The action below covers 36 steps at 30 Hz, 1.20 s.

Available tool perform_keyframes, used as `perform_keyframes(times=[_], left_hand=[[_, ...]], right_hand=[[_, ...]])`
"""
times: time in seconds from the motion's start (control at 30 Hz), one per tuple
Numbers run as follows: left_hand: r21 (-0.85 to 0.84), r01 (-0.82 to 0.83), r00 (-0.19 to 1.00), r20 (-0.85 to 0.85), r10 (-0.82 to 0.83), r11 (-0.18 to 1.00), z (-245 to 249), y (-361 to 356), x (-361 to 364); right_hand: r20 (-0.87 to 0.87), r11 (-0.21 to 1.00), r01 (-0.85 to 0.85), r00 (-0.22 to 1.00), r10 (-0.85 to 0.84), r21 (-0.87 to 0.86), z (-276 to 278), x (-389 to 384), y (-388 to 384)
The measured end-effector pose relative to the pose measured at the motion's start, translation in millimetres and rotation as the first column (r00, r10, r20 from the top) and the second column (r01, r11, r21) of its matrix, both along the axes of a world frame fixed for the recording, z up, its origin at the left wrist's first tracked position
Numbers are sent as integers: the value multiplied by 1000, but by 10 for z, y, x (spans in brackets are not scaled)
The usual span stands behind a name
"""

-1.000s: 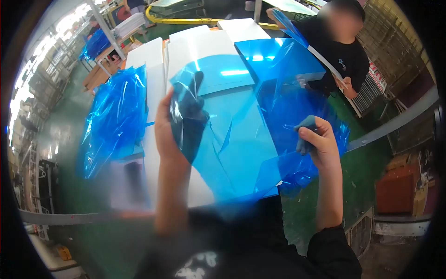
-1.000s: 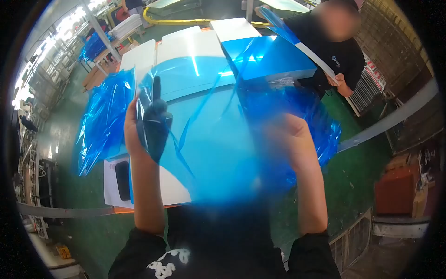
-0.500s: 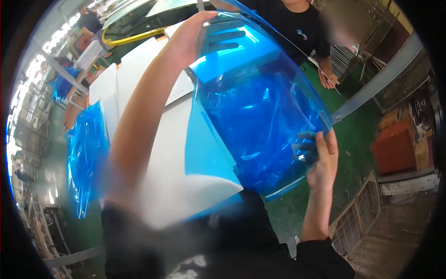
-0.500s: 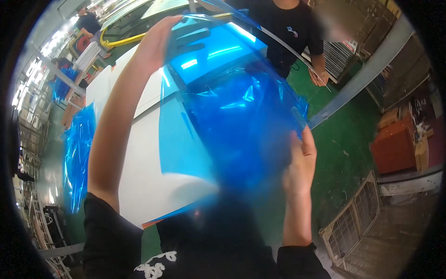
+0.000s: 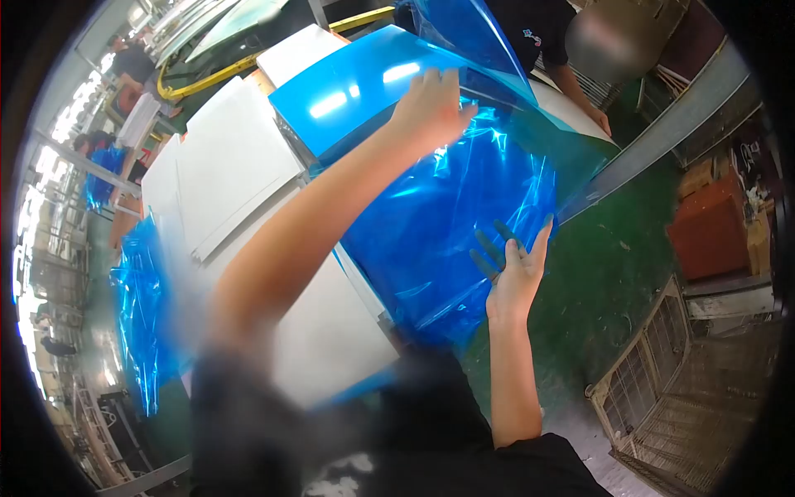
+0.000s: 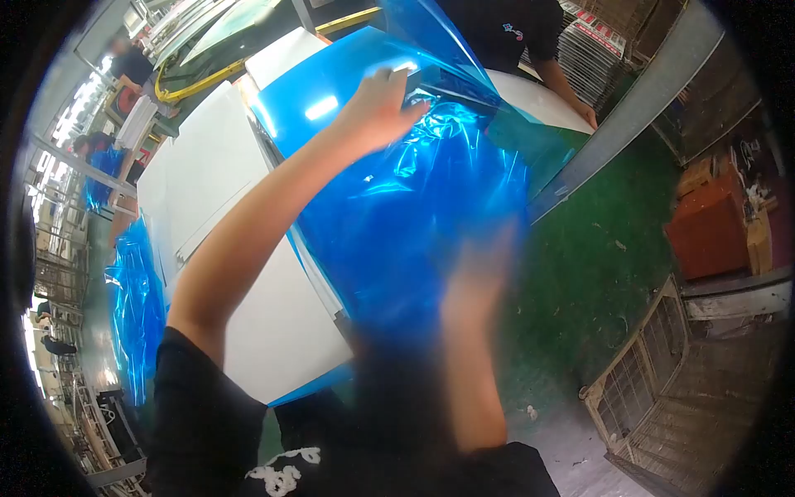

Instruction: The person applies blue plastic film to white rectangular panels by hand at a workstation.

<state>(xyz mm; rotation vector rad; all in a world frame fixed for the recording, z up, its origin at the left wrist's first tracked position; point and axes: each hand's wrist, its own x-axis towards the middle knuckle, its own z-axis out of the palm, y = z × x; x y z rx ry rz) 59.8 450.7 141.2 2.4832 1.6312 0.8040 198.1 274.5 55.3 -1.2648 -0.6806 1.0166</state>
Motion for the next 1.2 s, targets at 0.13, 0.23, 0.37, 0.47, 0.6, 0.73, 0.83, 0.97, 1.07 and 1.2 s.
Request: perform_keyframes(times=[0.13,0.23,0.37,0.47,0.6,0.73,0.83,0.97,1.07,1.2], left_hand=[[-94,165,970,-168,-179,982,164,-1415,-498],[-432,223,931,-173,-323,874,384,-2401,-1013],[-321,-225,944,-305,124,920,32,-3379,-1514],[-316,-426,893,-296,338,848,-104,-3795,-1669],[-334,-477,872,-65,485,813,-271,-4282,-1798],[-36,-749,654,121,747,661,-472,-4833,-1930],[-28,-932,347,223,911,362,-575,-5099,-2084],[-102,-950,228,417,880,294,-795,-5292,-2351],[-135,-929,232,514,826,344,-825,-5318,-2437],[-171,-910,214,586,782,378,-816,-5342,-2438]], right_hand=[[339,1000,14,941,-16,11,-458,212,112],[356,999,11,934,-23,36,-220,85,-72],[796,975,97,565,-218,198,104,-151,-372],[922,964,-66,313,-226,258,252,-338,-633],[808,859,-511,491,324,-34,244,-427,-908],[589,780,-579,554,589,-236,-49,-556,-951],[561,746,-642,556,614,-180,-97,-679,-880],[448,641,-721,497,743,-264,-47,-555,-784],[89,418,-837,415,906,-353,225,-321,-796],[-170,232,-905,307,937,-357,537,-204,-1008]])
